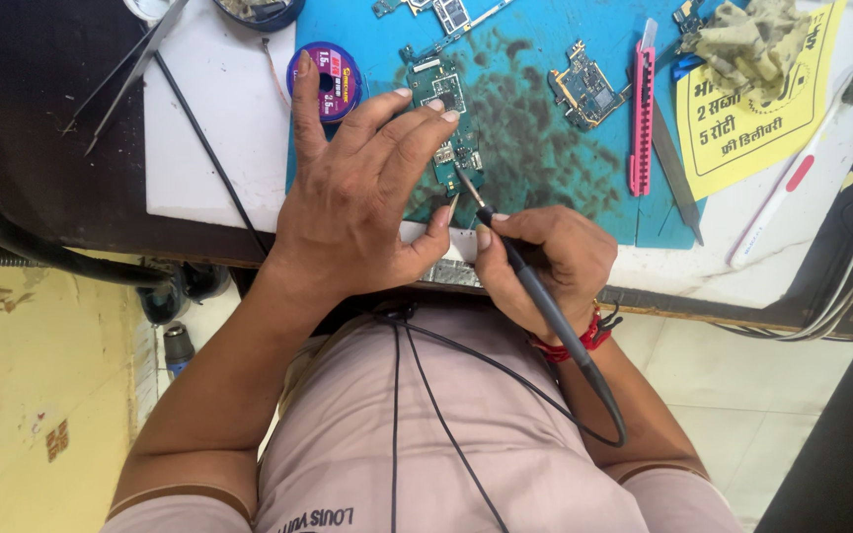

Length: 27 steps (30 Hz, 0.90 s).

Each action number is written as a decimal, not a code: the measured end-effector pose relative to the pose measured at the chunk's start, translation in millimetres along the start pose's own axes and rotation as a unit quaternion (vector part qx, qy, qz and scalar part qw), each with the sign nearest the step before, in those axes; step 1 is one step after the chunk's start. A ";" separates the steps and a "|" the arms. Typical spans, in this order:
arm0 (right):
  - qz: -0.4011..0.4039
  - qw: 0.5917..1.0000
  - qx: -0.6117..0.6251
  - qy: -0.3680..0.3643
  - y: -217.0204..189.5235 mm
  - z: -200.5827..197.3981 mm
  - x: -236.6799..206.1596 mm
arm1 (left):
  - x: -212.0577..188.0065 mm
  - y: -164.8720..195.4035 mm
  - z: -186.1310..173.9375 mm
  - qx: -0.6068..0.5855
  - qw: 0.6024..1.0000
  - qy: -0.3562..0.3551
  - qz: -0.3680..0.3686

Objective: The person uses a soldering iron and solder wire to reflow or attach components on a small green circuit board. They hold the board with one hand while applying heat and solder with the other, working on specific connection points.

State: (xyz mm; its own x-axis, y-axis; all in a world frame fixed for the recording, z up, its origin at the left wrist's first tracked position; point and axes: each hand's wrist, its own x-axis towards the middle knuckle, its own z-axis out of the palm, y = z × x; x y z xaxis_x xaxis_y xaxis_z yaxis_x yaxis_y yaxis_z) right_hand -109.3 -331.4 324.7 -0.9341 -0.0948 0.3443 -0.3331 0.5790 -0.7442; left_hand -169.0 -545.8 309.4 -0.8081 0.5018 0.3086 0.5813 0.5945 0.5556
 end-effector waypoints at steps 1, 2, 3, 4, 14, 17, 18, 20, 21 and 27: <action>0.001 1.000 0.001 0.001 -0.2 -0.3 0.2 | 0.2 0.1 -0.3 0.001 1.000 0.000 0.001; 0.002 1.000 0.002 0.003 -0.1 -0.5 0.3 | 0.3 0.2 -0.2 0.001 1.000 0.001 0.002; 0.003 1.000 0.003 0.004 -0.1 -0.4 0.4 | 0.3 0.3 -0.5 0.003 1.000 0.001 0.002; -0.001 1.000 0.002 0.003 0.1 -0.4 0.6 | 0.3 0.3 -0.3 0.002 1.000 0.000 0.001; 0.000 1.000 0.001 0.005 -0.4 -0.3 0.7 | 0.0 0.0 0.3 0.005 1.000 0.001 0.002; -0.009 1.000 0.009 -0.001 0.3 -0.3 0.7 | -0.4 -0.3 0.5 0.003 1.000 0.000 -0.001; -0.014 1.000 0.012 -0.004 0.2 -0.6 0.8 | -0.4 -0.2 0.4 0.001 1.000 -0.001 -0.003; 0.000 1.000 -0.003 0.005 0.0 0.5 0.1 | -0.7 -0.4 0.6 0.002 1.000 0.000 0.000; 0.007 1.000 -0.011 0.009 0.0 0.8 -0.1 | -0.8 -0.7 0.9 0.003 1.000 0.001 0.002; 0.006 1.000 -0.001 0.008 1.1 0.8 0.6 | -0.6 -1.1 1.6 0.002 1.000 0.001 0.001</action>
State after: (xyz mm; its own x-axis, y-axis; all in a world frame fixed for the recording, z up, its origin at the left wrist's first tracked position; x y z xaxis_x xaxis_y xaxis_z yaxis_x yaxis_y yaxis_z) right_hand -110.3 -331.5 323.6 -0.9357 -0.0754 0.3446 -0.3220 0.5815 -0.7471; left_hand -169.0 -545.7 307.4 -0.8073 0.5015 0.3110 0.5830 0.5964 0.5517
